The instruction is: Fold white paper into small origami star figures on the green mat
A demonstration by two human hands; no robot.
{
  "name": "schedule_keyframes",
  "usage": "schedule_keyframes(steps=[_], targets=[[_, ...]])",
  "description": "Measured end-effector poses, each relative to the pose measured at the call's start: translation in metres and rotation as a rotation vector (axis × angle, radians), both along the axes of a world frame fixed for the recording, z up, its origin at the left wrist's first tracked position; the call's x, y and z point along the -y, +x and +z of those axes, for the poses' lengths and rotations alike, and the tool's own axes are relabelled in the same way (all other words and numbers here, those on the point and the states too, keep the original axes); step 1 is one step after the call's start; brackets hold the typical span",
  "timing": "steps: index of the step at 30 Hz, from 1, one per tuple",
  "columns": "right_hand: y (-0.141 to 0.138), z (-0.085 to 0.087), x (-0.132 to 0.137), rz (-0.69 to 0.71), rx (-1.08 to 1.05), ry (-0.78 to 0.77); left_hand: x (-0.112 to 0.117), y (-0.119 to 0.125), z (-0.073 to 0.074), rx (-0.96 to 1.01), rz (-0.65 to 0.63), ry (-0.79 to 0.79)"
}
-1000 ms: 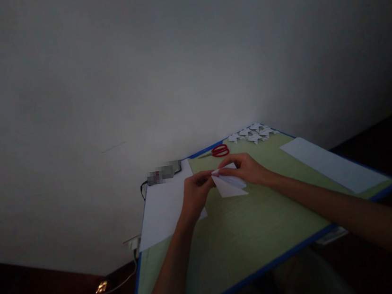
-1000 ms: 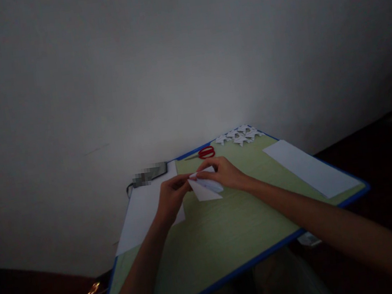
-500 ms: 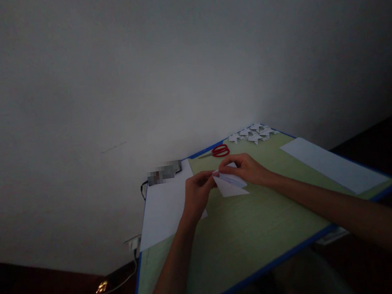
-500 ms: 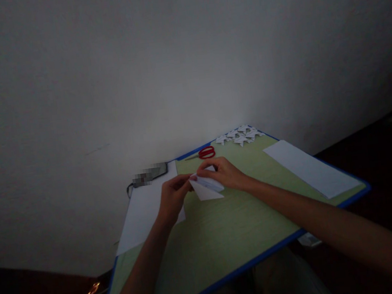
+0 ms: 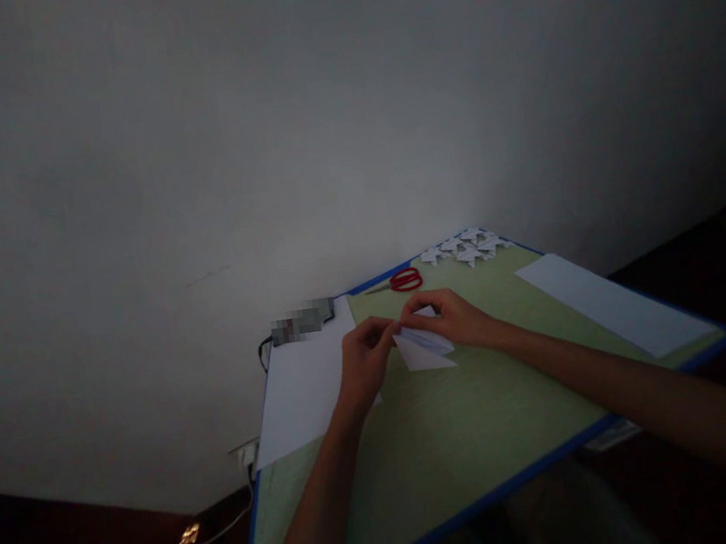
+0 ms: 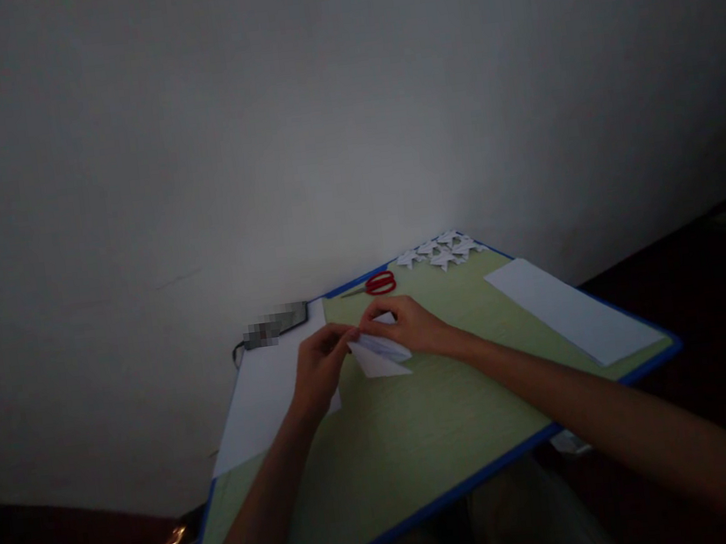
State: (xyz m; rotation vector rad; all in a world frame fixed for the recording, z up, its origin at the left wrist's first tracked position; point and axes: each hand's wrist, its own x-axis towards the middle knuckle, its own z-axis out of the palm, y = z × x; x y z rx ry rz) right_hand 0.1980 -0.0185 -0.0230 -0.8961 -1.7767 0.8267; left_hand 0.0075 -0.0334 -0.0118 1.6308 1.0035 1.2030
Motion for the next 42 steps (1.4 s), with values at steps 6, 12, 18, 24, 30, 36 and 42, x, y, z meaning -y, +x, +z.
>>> schedule_keyframes(steps=[6,12,18,24,30,36,42], targets=[[0.000,-0.001,-0.002,-0.016,-0.052,-0.059,-0.001,-0.003,-0.003,0.027,-0.003,0.013],[0.004,-0.005,-0.009,0.032,-0.222,-0.216,-0.004,-0.005,-0.002,0.113,0.071,0.013],[0.005,-0.006,-0.011,-0.034,-0.277,-0.210,-0.006,0.001,-0.008,0.270,0.037,-0.151],[0.005,-0.004,-0.010,-0.085,-0.338,-0.246,-0.002,0.001,-0.005,0.195,-0.065,-0.138],[0.001,-0.003,-0.005,-0.038,-0.395,-0.282,-0.001,0.001,-0.007,0.172,-0.063,-0.088],[0.001,0.000,-0.005,-0.012,-0.216,-0.221,-0.001,0.002,-0.007,0.201,-0.005,-0.092],[-0.002,0.003,0.004,0.253,-0.209,-0.320,-0.004,0.000,-0.008,0.123,0.096,0.021]])
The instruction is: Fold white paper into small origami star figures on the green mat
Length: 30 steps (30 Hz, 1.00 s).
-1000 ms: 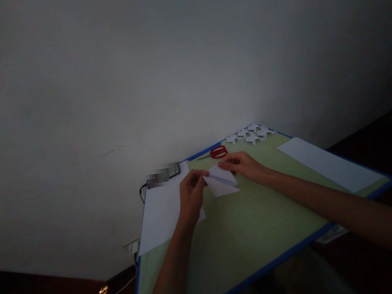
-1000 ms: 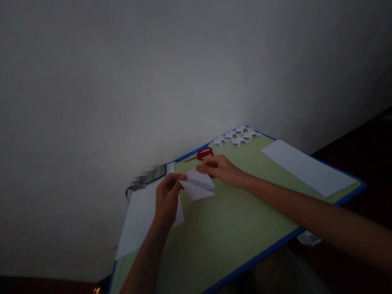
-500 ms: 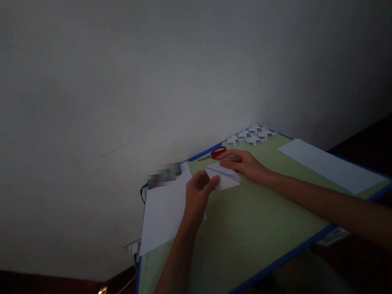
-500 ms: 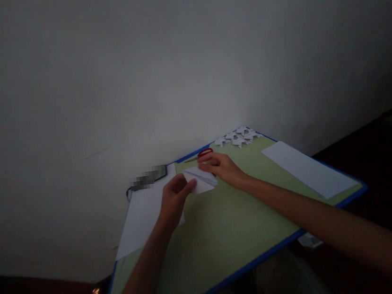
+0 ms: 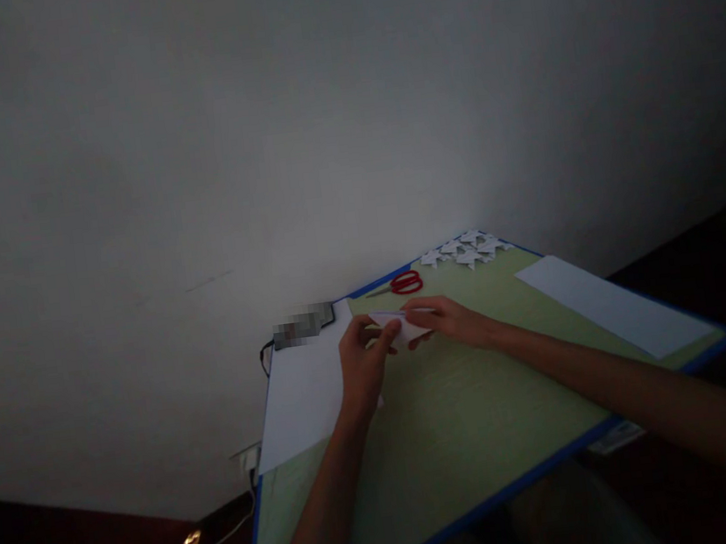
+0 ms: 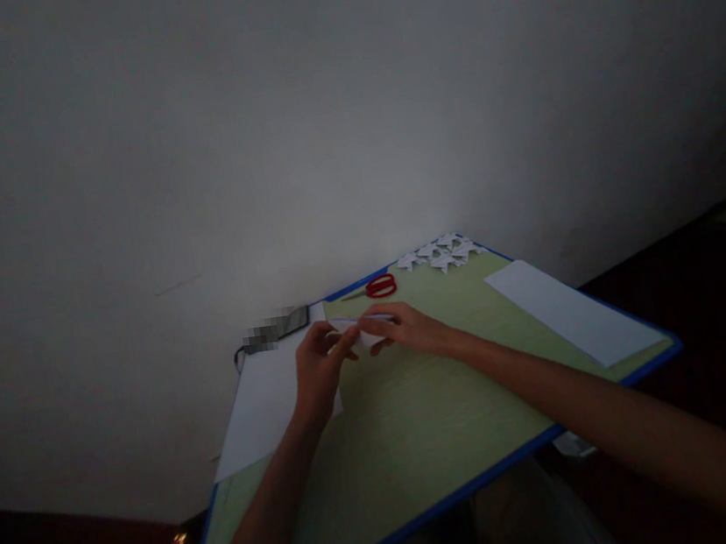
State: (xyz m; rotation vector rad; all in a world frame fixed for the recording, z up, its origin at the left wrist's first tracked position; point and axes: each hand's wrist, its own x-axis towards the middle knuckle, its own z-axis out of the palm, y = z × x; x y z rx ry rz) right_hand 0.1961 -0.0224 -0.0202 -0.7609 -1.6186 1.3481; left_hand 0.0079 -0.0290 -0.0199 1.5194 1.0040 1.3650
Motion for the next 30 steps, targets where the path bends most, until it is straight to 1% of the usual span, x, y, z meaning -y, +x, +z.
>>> schedule_keyframes(steps=[2,4,6,9,11,15,20,25,30], targets=[[0.000,0.000,0.003,0.066,0.011,0.000,0.000,0.000,0.000,-0.041,0.060,0.041],[0.001,-0.001,0.003,0.099,0.071,0.019,0.000,0.000,0.000,-0.048,0.106,0.060],[0.002,-0.003,0.002,0.075,0.167,0.068,0.000,0.001,0.001,-0.011,0.119,0.056],[0.004,-0.008,-0.002,-0.014,0.312,0.164,0.000,0.002,0.001,0.030,0.109,0.047],[0.005,-0.010,-0.005,-0.013,0.341,0.184,-0.001,0.002,0.001,0.017,0.097,0.050],[0.007,-0.011,-0.008,0.052,0.312,0.162,-0.001,0.001,0.001,0.050,0.051,0.013],[0.009,-0.009,-0.008,0.123,0.230,0.056,-0.001,0.000,0.003,0.159,-0.037,-0.096],[0.009,-0.008,-0.006,0.122,0.178,0.029,-0.001,-0.001,0.005,0.277,-0.104,-0.181],[0.007,-0.009,-0.005,0.131,0.164,0.036,-0.002,-0.002,0.005,0.348,-0.113,-0.231]])
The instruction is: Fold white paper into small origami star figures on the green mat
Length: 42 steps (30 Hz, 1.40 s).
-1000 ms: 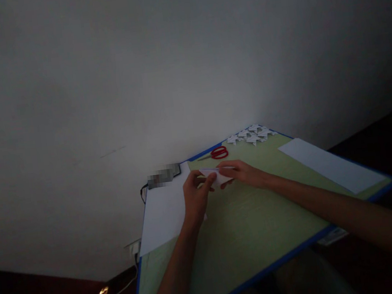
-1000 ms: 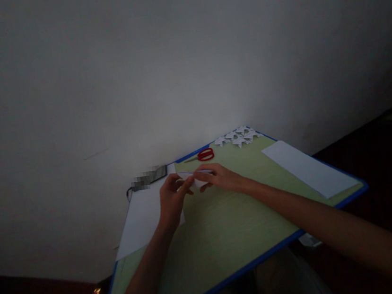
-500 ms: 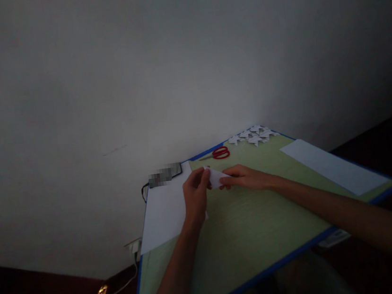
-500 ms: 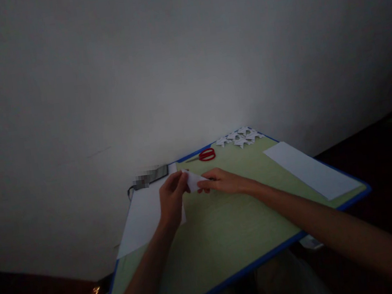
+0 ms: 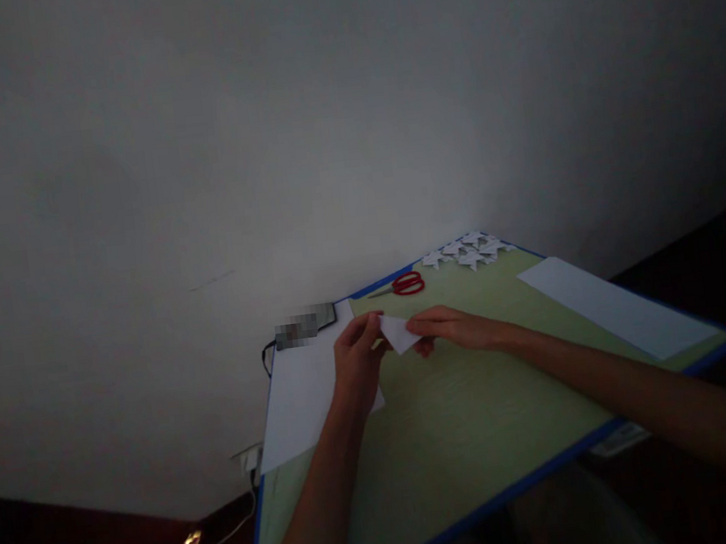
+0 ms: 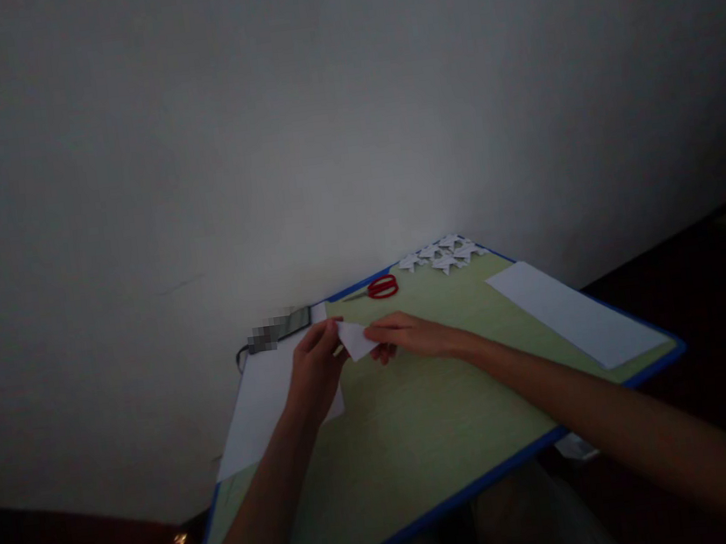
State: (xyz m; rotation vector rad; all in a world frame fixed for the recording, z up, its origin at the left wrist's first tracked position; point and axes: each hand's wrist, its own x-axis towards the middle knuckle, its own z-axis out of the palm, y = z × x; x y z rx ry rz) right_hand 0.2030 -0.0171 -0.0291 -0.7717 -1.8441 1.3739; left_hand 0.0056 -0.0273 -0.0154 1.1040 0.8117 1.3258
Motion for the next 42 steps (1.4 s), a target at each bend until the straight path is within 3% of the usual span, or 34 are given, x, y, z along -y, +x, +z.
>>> schedule_keyframes(steps=[5,9,15,23,31,42], targets=[[-0.003,-0.002,0.000,-0.084,0.102,0.115,-0.002,-0.003,-0.002,-0.128,0.101,0.070],[-0.006,0.000,0.003,-0.166,0.035,0.143,0.001,-0.002,0.000,-0.305,0.160,0.181],[-0.008,0.004,0.005,-0.220,-0.024,0.161,0.007,0.002,0.002,-0.386,0.151,0.256],[-0.011,0.005,0.005,-0.342,0.017,0.283,0.003,0.004,-0.008,-0.321,0.071,0.163],[-0.015,0.001,0.006,-0.189,0.004,0.212,0.005,0.002,-0.006,-0.399,0.088,0.231],[-0.010,0.001,0.010,-0.030,0.061,0.156,0.008,0.005,-0.006,-0.666,0.169,0.382]])
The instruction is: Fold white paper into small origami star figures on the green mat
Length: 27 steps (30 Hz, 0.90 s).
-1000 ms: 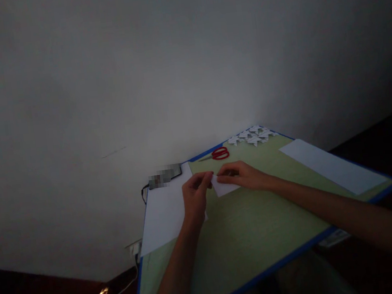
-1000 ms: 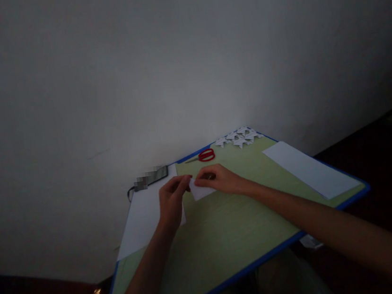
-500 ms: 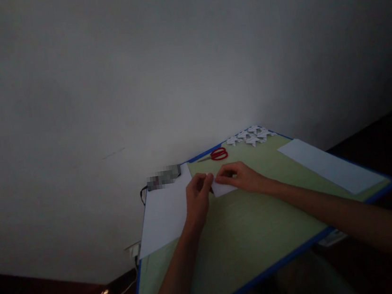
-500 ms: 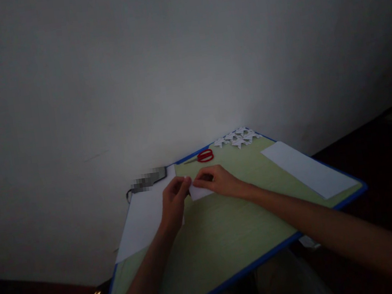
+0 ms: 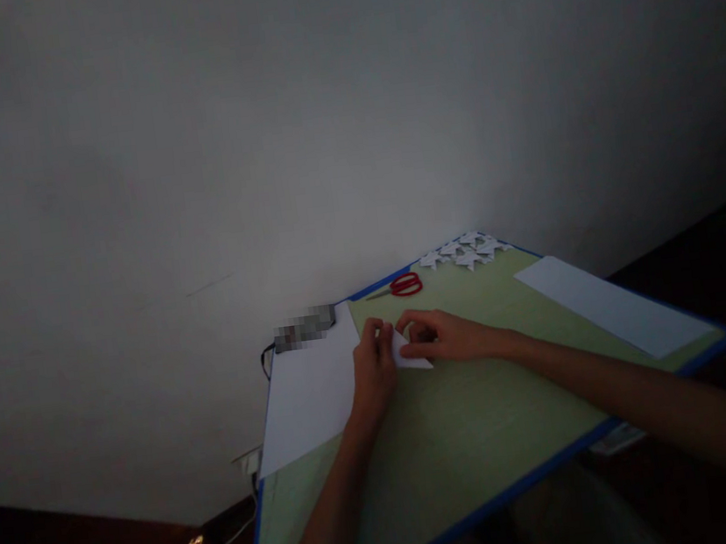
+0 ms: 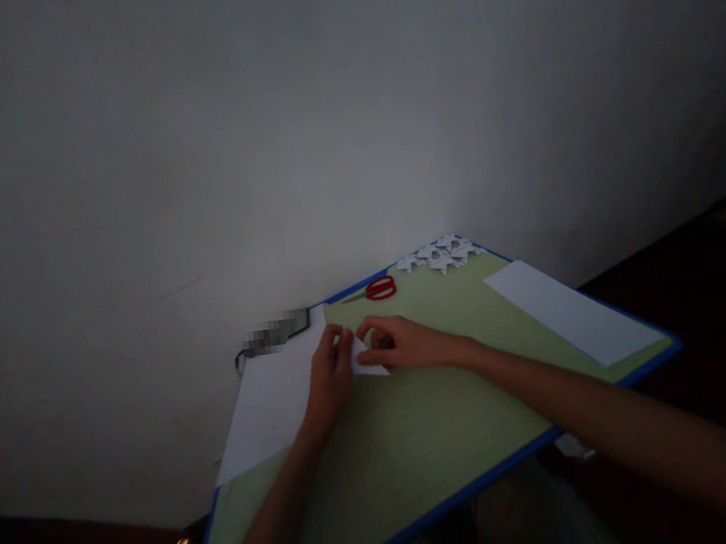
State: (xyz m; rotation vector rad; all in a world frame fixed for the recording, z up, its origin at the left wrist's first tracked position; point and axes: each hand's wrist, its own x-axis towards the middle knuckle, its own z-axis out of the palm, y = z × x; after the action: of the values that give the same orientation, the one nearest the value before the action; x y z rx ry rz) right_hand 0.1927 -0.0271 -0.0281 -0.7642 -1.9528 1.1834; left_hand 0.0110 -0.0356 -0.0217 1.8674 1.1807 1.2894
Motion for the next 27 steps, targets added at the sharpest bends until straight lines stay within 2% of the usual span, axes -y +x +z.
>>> schedule_keyframes(steps=[3,7,11,16,22,27], targets=[[-0.002,0.001,0.003,0.086,-0.047,-0.084,0.000,-0.001,0.002,0.021,0.032,-0.002],[-0.003,0.001,0.003,0.104,-0.141,-0.163,-0.001,-0.001,0.001,0.098,0.055,-0.066],[-0.004,-0.004,-0.003,0.018,-0.228,-0.134,-0.004,0.001,-0.002,0.221,0.053,-0.168],[-0.001,-0.006,-0.010,-0.159,-0.286,-0.089,-0.006,0.000,-0.004,0.239,-0.067,-0.226],[-0.001,-0.007,-0.014,-0.124,-0.247,-0.135,-0.008,-0.005,-0.009,0.178,-0.096,-0.202],[-0.002,-0.010,-0.018,-0.193,-0.262,-0.147,-0.008,-0.003,-0.011,0.139,-0.104,-0.199]])
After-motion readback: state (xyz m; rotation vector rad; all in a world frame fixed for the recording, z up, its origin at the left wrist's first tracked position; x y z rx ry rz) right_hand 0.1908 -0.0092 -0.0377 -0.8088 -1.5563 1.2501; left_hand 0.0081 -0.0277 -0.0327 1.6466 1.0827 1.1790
